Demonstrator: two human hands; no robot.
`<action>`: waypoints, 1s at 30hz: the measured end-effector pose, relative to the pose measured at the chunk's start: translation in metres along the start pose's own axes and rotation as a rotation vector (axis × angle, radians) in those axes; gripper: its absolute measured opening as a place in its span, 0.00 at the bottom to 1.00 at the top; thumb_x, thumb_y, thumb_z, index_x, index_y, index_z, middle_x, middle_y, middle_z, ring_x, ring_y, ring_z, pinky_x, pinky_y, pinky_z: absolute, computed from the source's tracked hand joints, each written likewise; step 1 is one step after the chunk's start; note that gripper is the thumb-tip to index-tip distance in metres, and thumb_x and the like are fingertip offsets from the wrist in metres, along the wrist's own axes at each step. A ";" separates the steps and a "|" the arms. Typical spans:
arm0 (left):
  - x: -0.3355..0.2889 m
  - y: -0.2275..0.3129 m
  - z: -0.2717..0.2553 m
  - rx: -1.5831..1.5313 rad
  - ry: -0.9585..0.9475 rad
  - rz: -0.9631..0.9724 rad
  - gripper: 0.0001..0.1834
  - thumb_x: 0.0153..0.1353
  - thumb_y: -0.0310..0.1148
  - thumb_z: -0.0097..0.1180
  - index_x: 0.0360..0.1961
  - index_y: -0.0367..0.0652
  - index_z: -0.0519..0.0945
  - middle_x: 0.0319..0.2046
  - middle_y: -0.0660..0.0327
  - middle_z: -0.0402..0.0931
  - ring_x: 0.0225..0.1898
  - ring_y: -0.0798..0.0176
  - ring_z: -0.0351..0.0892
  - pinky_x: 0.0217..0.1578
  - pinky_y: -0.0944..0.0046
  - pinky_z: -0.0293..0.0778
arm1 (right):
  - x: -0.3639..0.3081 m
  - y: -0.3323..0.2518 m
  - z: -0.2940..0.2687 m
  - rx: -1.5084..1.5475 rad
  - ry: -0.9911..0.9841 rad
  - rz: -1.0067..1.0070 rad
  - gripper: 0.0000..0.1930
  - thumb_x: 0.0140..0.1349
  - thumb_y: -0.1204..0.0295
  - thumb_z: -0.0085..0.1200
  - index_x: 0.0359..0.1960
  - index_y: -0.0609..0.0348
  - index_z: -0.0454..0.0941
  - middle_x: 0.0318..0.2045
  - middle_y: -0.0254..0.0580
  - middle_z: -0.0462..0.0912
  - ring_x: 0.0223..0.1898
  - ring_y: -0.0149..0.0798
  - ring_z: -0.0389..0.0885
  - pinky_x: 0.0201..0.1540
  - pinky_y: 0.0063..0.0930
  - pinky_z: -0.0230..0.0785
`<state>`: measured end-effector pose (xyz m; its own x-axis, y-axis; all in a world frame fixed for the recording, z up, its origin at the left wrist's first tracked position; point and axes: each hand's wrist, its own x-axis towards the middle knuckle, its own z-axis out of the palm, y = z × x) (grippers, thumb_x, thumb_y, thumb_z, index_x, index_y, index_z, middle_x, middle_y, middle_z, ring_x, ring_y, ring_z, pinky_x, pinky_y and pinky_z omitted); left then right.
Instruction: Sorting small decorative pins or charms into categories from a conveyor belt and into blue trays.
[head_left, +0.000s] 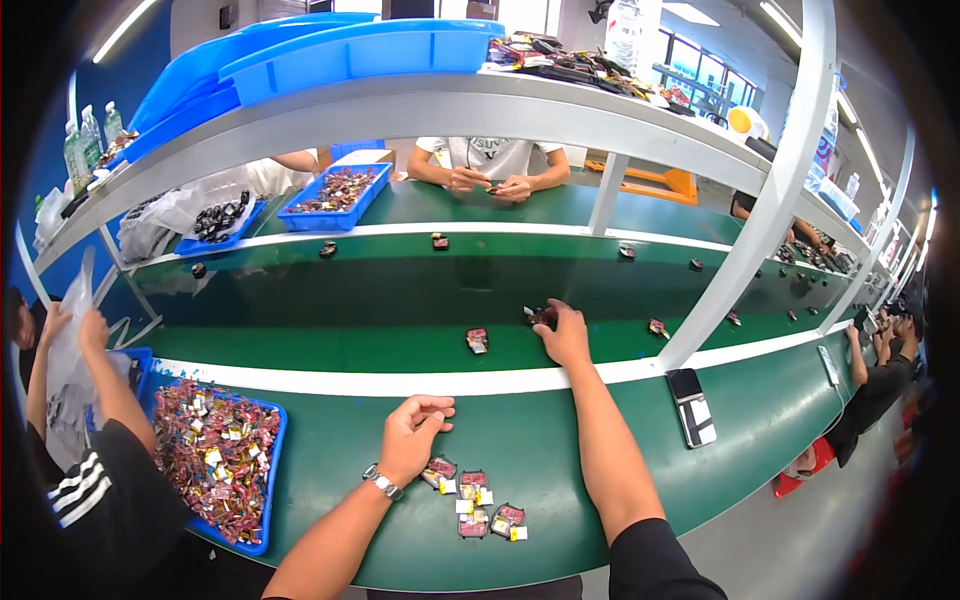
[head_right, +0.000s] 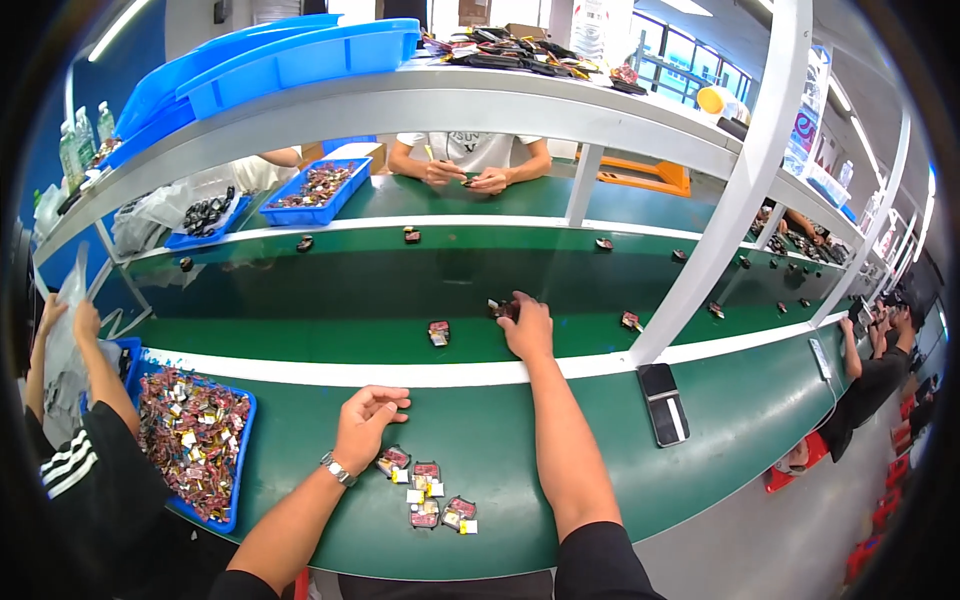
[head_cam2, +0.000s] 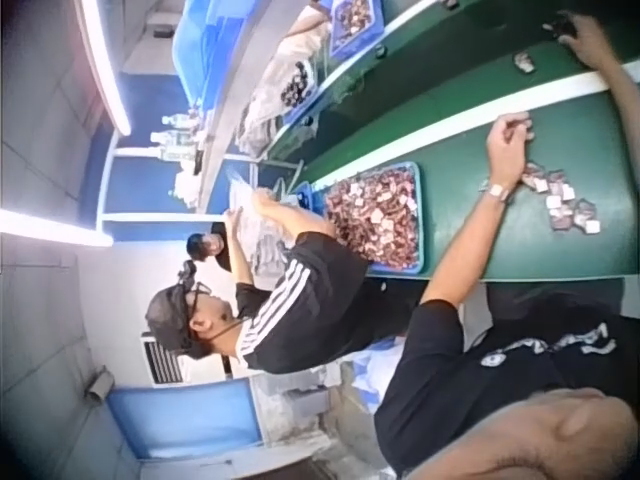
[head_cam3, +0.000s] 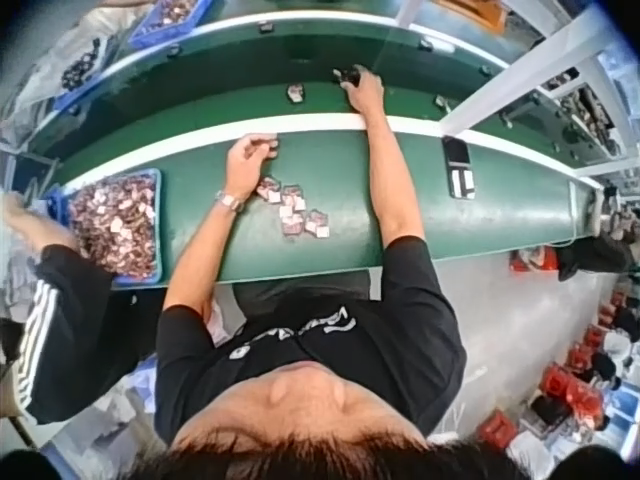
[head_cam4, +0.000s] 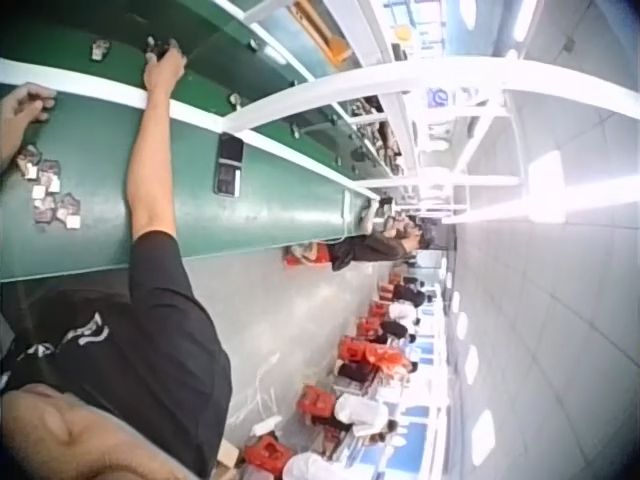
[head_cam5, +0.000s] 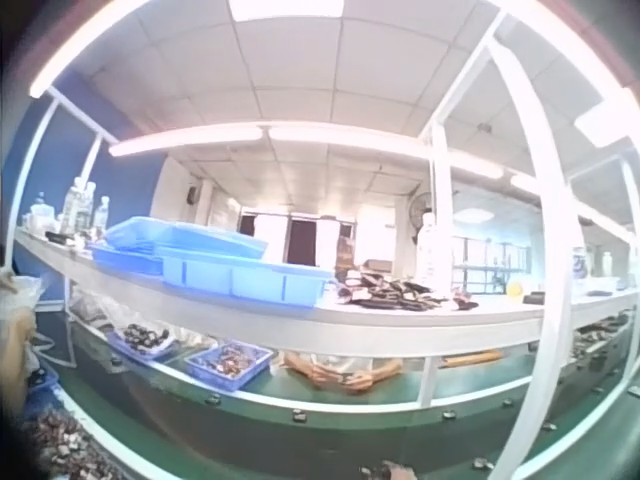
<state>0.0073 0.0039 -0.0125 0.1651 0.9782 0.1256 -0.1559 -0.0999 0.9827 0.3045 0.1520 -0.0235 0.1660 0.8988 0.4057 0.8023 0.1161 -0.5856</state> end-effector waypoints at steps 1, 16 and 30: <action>0.000 0.000 0.000 0.010 0.008 0.004 0.09 0.64 0.20 0.48 0.45 0.32 0.76 0.47 0.53 0.78 0.46 0.62 0.80 0.45 0.64 0.79 | 0.000 0.001 -0.001 0.019 0.020 0.023 0.31 0.46 0.70 0.68 0.55 0.58 0.74 0.46 0.43 0.82 0.50 0.49 0.75 0.54 0.41 0.68; 0.004 0.004 -0.030 -0.271 -0.329 -0.304 0.26 0.74 0.45 0.36 0.56 0.31 0.71 0.45 0.52 0.78 0.36 0.64 0.78 0.33 0.65 0.74 | -0.128 -0.122 -0.051 0.468 -0.481 -0.553 0.28 0.49 0.73 0.66 0.55 0.52 0.75 0.47 0.40 0.78 0.54 0.46 0.69 0.61 0.39 0.61; 0.000 0.017 -0.016 -0.224 -0.306 -0.249 0.20 0.71 0.30 0.46 0.62 0.36 0.67 0.52 0.55 0.75 0.50 0.64 0.78 0.50 0.64 0.79 | -0.160 -0.153 -0.039 0.248 -0.115 -0.459 0.16 0.54 0.71 0.62 0.46 0.54 0.78 0.39 0.38 0.77 0.42 0.42 0.78 0.41 0.35 0.75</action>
<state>-0.0108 0.0047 0.0020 0.4993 0.8654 -0.0430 -0.2762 0.2060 0.9388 0.1773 -0.0258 0.0286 -0.2456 0.7707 0.5879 0.6154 0.5926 -0.5197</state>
